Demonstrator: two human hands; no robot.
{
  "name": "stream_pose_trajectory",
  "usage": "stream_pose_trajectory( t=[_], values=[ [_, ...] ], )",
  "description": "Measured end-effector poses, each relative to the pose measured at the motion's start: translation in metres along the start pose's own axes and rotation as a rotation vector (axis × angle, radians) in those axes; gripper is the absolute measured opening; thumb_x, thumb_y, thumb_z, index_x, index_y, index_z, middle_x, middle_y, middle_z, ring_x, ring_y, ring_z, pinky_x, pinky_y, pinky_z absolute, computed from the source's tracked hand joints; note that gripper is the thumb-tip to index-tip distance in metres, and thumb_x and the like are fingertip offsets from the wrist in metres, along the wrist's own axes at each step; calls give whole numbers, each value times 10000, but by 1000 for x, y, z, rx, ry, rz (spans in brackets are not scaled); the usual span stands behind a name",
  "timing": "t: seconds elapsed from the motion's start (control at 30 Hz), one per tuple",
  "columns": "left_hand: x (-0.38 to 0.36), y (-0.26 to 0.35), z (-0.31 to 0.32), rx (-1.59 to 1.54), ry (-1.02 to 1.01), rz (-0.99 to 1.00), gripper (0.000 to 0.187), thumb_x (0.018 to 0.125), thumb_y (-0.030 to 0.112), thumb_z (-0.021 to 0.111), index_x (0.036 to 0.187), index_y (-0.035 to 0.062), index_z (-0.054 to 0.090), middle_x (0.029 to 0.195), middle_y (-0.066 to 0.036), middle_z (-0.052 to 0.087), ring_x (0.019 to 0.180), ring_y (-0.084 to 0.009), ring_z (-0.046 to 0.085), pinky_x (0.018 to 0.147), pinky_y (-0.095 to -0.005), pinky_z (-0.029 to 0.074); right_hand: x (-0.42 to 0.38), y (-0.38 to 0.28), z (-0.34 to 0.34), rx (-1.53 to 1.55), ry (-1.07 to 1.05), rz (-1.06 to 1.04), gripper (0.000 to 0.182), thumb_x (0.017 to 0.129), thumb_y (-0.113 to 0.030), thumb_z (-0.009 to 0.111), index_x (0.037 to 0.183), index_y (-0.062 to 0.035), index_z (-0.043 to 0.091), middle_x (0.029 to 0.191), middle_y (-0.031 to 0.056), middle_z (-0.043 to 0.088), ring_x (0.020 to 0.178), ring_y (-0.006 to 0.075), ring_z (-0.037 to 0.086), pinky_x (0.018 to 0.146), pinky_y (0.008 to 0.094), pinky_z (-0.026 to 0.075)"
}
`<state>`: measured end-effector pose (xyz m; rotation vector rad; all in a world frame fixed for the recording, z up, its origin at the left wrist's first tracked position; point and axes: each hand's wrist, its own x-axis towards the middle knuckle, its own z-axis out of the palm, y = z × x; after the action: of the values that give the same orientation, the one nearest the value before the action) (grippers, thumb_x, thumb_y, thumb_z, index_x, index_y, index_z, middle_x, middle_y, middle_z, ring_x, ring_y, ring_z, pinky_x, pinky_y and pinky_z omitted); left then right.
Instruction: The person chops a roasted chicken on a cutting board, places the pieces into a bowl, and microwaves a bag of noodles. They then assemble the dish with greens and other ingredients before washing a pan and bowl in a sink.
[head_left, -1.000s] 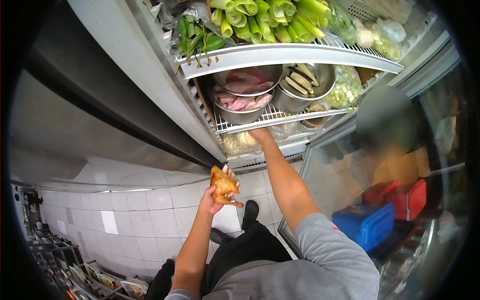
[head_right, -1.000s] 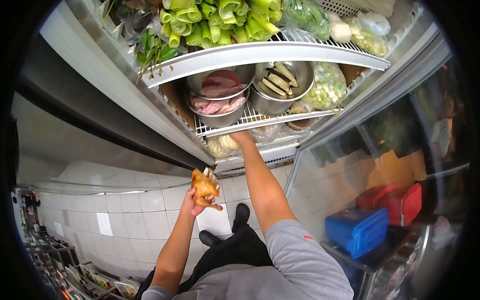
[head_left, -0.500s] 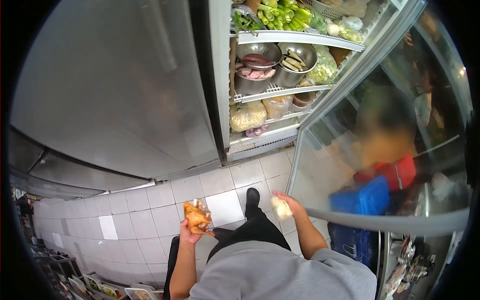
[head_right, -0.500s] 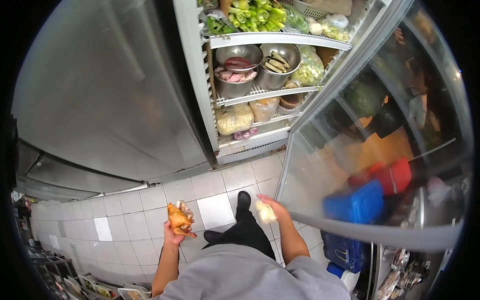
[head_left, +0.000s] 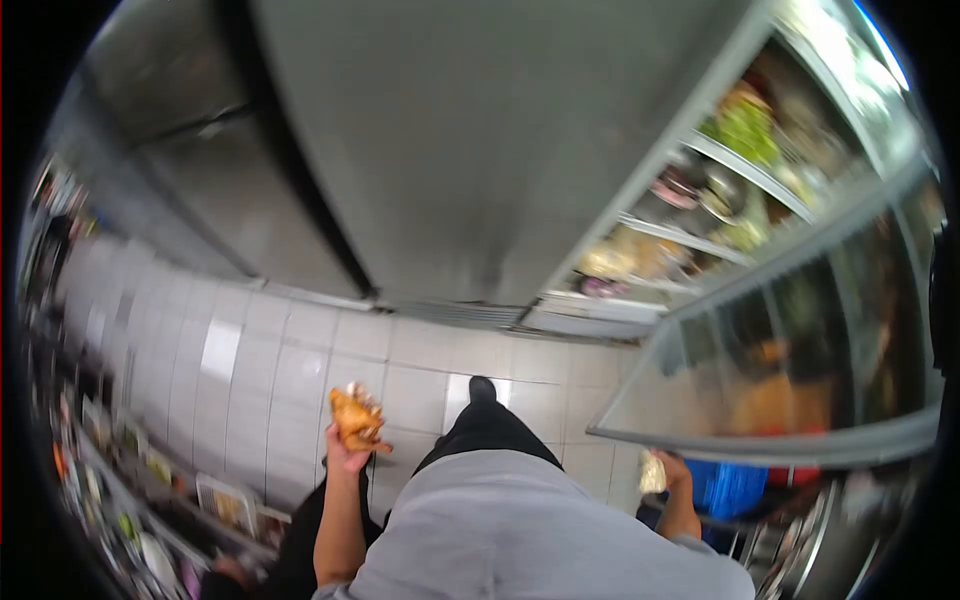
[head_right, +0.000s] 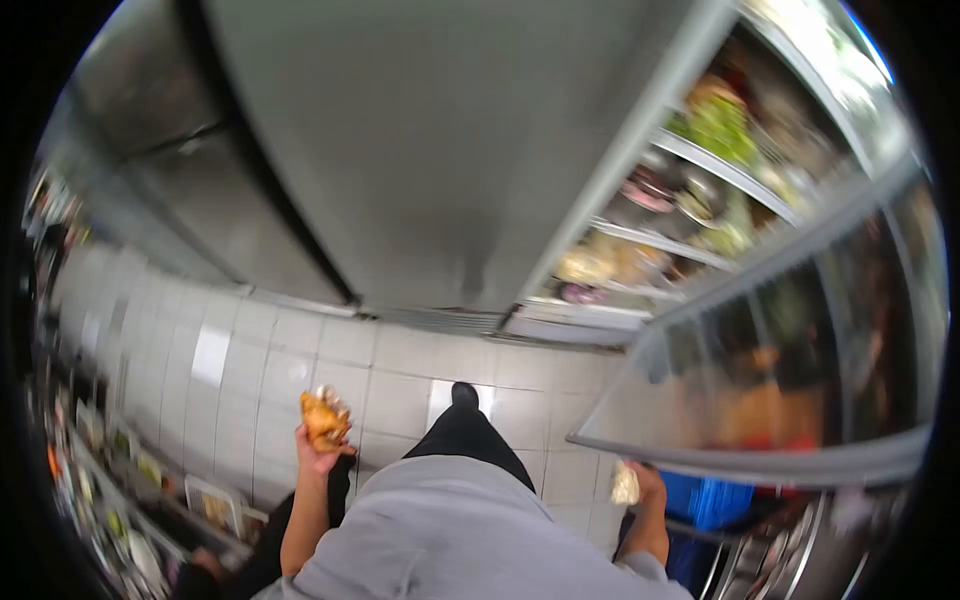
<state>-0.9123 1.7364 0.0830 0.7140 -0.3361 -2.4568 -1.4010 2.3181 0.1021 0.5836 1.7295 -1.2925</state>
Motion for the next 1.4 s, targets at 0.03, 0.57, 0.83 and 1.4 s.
stream_pose_trajectory(
  t=[0.03,0.57,0.83,1.4],
  values=[
    [2,7,0,-19,8,56,799,790,540,618,1442,123,419,1298,-192,575,1071,-396,624,719,-551,562,13,6,2,35,-98,63,285,881,-235,709,987,26,668,830,126,697,687,258,692,610,428,578],
    [78,243,-29,-185,-4,349,784,787,475,690,1420,87,437,1310,-210,562,1117,-358,601,865,-491,545,132,-201,588,-545,-830,186,380,979,-205,558,1326,-51,536,1145,94,638,1015,193,639,818,373,553],
    [35,337,-37,-316,128,699,871,748,539,722,1423,78,420,1298,-226,553,1141,-378,590,854,-512,556,-75,-188,1084,-801,-1761,113,969,755,-353,818,1525,-83,295,1376,127,523,1061,221,640,878,370,559],
    [-9,668,-244,-602,177,1124,870,766,569,658,1474,159,362,1267,-321,540,845,-366,684,704,-640,557,-236,66,1606,-1070,-1617,307,573,889,-398,690,1297,-34,520,1076,126,664,896,283,691,790,438,590]
  ],
)
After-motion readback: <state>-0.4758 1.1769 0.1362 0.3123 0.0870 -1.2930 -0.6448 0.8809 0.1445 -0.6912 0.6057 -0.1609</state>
